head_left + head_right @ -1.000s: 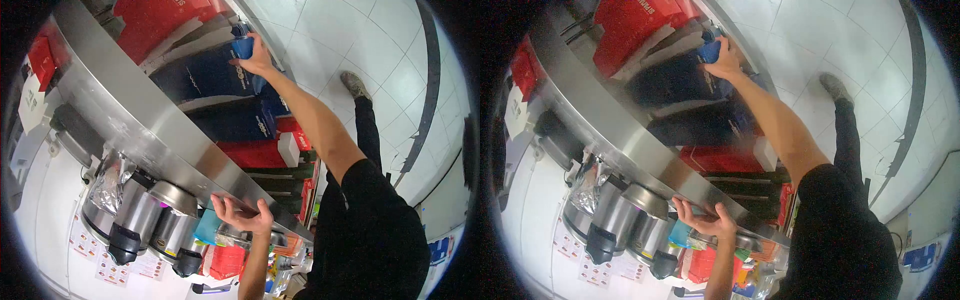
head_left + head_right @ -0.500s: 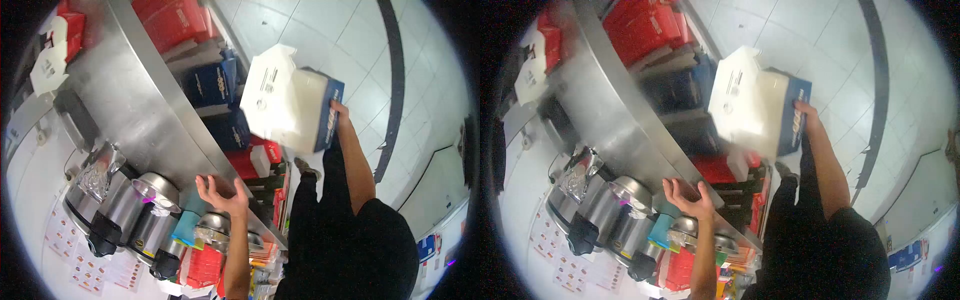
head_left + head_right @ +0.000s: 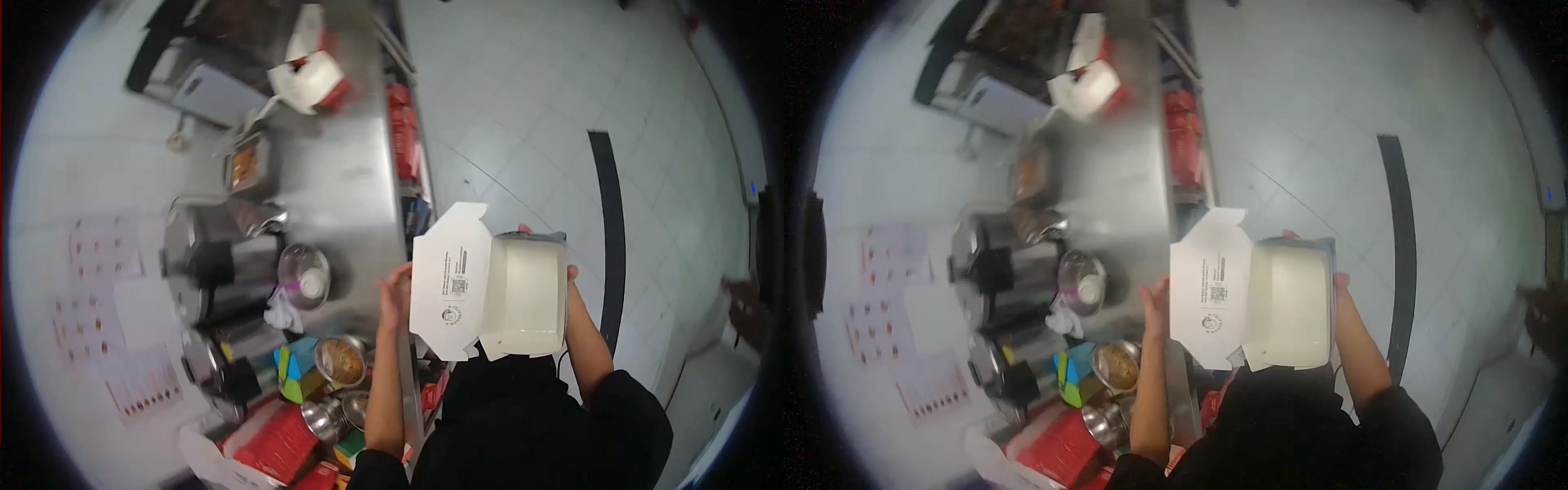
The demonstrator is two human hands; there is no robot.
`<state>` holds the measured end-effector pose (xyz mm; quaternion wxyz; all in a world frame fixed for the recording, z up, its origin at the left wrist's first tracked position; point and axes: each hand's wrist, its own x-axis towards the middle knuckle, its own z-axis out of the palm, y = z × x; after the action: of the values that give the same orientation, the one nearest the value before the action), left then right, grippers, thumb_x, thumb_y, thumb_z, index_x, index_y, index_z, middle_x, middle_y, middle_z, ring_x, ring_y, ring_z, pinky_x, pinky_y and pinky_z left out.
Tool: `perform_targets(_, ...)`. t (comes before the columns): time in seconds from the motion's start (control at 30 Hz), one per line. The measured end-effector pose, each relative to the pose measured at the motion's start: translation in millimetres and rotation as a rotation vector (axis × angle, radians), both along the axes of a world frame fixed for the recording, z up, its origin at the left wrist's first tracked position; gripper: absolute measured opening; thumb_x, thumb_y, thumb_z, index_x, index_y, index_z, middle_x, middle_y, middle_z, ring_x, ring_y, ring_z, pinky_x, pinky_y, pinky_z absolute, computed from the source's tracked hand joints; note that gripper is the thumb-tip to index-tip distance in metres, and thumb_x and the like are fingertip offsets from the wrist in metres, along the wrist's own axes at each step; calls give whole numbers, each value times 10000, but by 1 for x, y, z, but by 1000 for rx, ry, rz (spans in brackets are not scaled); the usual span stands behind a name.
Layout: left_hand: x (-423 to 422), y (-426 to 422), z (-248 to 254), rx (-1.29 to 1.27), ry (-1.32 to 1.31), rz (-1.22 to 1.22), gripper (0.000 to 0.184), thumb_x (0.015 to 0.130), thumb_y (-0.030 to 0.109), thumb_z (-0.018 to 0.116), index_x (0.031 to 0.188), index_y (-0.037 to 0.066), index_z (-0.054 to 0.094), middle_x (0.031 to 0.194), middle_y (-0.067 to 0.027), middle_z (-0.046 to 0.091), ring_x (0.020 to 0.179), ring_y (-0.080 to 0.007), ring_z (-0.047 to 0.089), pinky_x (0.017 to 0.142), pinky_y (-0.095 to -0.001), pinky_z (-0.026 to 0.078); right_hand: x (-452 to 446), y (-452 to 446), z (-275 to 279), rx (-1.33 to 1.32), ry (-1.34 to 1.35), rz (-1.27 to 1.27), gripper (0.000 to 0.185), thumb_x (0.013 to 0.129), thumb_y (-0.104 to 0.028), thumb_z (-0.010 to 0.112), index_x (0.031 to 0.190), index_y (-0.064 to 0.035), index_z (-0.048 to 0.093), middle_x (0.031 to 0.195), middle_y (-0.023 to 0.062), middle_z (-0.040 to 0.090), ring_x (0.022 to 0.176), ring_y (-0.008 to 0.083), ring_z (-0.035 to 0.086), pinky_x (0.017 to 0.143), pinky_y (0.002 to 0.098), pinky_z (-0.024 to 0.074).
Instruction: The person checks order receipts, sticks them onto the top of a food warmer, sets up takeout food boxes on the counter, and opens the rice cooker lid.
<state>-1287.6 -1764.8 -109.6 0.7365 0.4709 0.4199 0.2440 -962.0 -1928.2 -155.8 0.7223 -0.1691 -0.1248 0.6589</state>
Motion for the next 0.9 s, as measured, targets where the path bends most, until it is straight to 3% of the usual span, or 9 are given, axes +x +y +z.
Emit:
perform_targets(0.07, -21, -44, 37, -210, -439, -36, 698, 1028, 528, 414, 1439, -35, 383, 1446, -146, 484, 1308, -230, 469, 1111, -354, 343, -23, 5, 26, 69, -43, 93, 1278, 581, -545, 850, 1534, -4, 192, 1481, 193, 421, 1308, 273, 496, 1103, 392, 419)
perform_targets(0.1, -26, -64, 58, 23, 0, 38, 586, 1007, 408, 545, 1376, -42, 476, 1339, -151, 588, 1251, -227, 537, 1063, -357, 400, -35, 9, 41, 98, -55, 134, 1307, 575, -549, 855, 1548, -2, 175, 1501, 194, 409, 1325, 273, 488, 1116, 391, 412)
perform_targets(0.2, -49, -94, 135, 323, 436, 55, 437, 962, 266, 632, 1273, -37, 576, 1128, -173, 698, 1094, -253, 650, 951, -366, 476, -104, 18, 99, 133, 10, 184, 1191, 669, -469, 837, 1550, -18, 176, 1472, 201, 441, 1323, 283, 488, 1130, 410, 397)
perform_targets(0.33, -147, -152, 181, 639, 502, 343, 333, 911, 191, 650, 1163, -26, 634, 965, -202, 709, 901, -316, 689, 825, -389, 510, -160, 42, 79, 70, -357, 374, 1011, 788, -286, 769, 1555, -53, 152, 1492, 201, 405, 1348, 316, 450, 1123, 432, 385)
perform_targets(0.43, -202, -201, 241, 723, 600, 490, 282, 887, 173, 647, 1100, -13, 649, 932, -218, 688, 851, -375, 671, 780, -426, 513, -220, 54, 134, 71, -976, 158, 933, 811, -213, 727, 1544, -84, 166, 1541, 198, 330, 1385, 373, 377, 1116, 488, 346)
perform_targets(0.63, -244, -263, 261, 717, 867, 301, 272, 876, 266, 656, 1065, 73, 689, 865, -204, 656, 837, -395, 623, 752, -487, 449, -329, 29, 263, 1175, -1542, 1, 759, 692, -203, 826, 1356, -85, 479, 1518, 222, 362, 1370, 438, 361, 1104, 555, 303)
perform_targets(0.73, -266, -272, 258, 700, 755, 232, 307, 876, 291, 656, 1091, 74, 691, 885, -194, 666, 831, -390, 625, 751, -483, 452, -374, 20, 262, 1167, -1648, 461, 369, 733, -113, 805, 1073, -67, 668, 1181, 158, 660, 1119, 322, 620, 918, 425, 488)
perform_targets(0.77, -275, -274, 252, 710, 797, 265, 335, 870, 302, 665, 1111, 71, 693, 882, -189, 685, 817, -366, 645, 734, -463, 470, -388, 22, 262, 1133, -1568, 462, 285, 764, -32, 767, 1034, -51, 680, 942, 133, 713, 850, 280, 704, 738, 344, 540)
perform_targets(0.9, -320, -266, 239, 590, 621, 204, 435, 923, 435, 651, 1102, 42, 701, 966, -159, 724, 851, -271, 697, 756, -397, 519, -427, 33, 244, 1035, -1420, 505, 210, 818, -20, 728, 1022, -25, 685, 857, 153, 717, 731, 265, 713, 676, 328, 540)
